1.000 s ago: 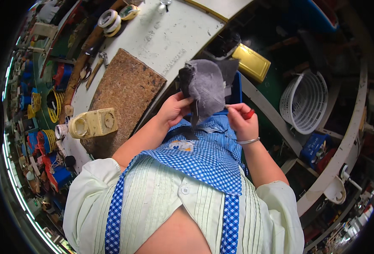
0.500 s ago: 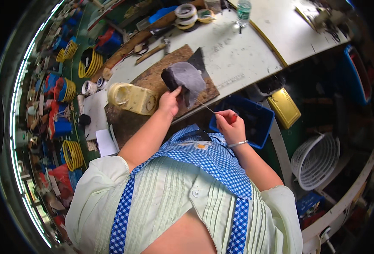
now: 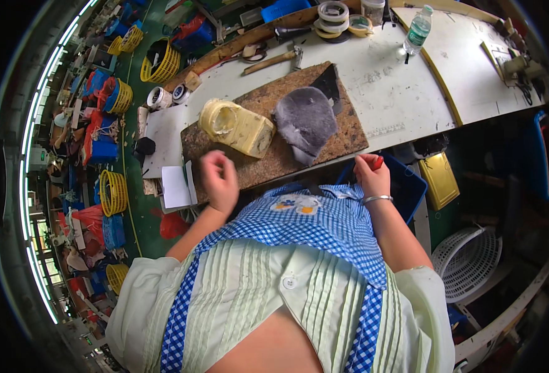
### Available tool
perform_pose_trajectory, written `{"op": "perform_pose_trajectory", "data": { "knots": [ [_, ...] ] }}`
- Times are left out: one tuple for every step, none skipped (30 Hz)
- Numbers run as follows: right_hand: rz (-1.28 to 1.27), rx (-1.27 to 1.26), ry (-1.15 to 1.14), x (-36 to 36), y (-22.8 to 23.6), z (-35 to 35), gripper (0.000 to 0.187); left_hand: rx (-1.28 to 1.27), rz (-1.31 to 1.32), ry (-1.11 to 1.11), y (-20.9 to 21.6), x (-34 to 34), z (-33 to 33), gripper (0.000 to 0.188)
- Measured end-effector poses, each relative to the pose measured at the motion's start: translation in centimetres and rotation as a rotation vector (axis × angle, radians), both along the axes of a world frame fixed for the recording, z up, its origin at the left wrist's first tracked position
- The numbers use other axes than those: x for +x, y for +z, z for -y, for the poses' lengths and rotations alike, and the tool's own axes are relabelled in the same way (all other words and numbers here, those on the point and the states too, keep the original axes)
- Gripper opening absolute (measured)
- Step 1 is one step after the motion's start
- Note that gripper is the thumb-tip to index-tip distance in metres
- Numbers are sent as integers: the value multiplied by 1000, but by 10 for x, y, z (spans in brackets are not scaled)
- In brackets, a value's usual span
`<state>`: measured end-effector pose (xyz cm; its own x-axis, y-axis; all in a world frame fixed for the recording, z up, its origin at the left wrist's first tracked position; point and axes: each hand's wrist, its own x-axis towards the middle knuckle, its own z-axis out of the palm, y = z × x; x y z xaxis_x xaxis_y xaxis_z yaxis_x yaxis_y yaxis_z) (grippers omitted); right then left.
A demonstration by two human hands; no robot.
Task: The person applies glue to the interior and edges of a shoe component using a glue applicator.
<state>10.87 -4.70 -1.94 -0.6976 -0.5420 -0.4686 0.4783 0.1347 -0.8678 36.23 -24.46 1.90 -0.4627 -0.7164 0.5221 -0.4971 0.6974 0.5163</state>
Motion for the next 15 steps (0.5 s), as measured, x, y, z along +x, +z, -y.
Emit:
{"op": "perform_pose_trajectory", "data": {
  "knots": [
    [32, -1, 0, 1, -1, 3, 12, -1, -90, 120, 5, 11, 18, 26],
    [61, -2, -2, 1, -2, 6, 14, -3, -182, 238, 7, 13, 40, 24],
    [59, 5, -1, 2, 0, 9, 14, 20, -287, 202, 14, 8, 62, 23],
    [40, 8, 25, 8, 7, 17, 15, 34, -399, 173, 22, 6, 82, 23],
    [29, 13, 44, 12, 11, 23, 16, 34, -400, 178, 20, 3, 96, 23],
    [25, 15, 45, 14, 14, 26, 16, 337, -405, -7, 14, -2, 108, 23],
    [11, -1, 96, 16, 16, 30, 17, 638, -403, -198, 10, -4, 115, 23],
    [-4, -17, 143, 18, 19, 33, 17, 639, -406, -204, 7, -7, 119, 23],
    [-50, -10, 165, 20, 23, 36, 18, 763, -507, -239, 3, -12, 120, 22],
    [-56, -13, 162, 20, 26, 39, 18, 885, -608, -274, 0, -16, 122, 22],
    [-89, -5, 164, 21, 29, 39, 17, 935, -632, -310, 2, -19, 124, 28],
    [-123, -1, 168, 23, 32, 39, 15, 933, -635, -314, 1, -21, 128, 28],
    [-128, -5, 169, 24, 37, 39, 15, 1020, -695, -326, 1, -22, 133, 24],
    [-142, 22, 189, 22, 40, 41, 15, 1099, -758, -335, 3, -23, 140, 21],
    [-158, 46, 210, 20, 42, 44, 14, 1129, -797, -327, 8, -20, 147, 22]
  ]
}}
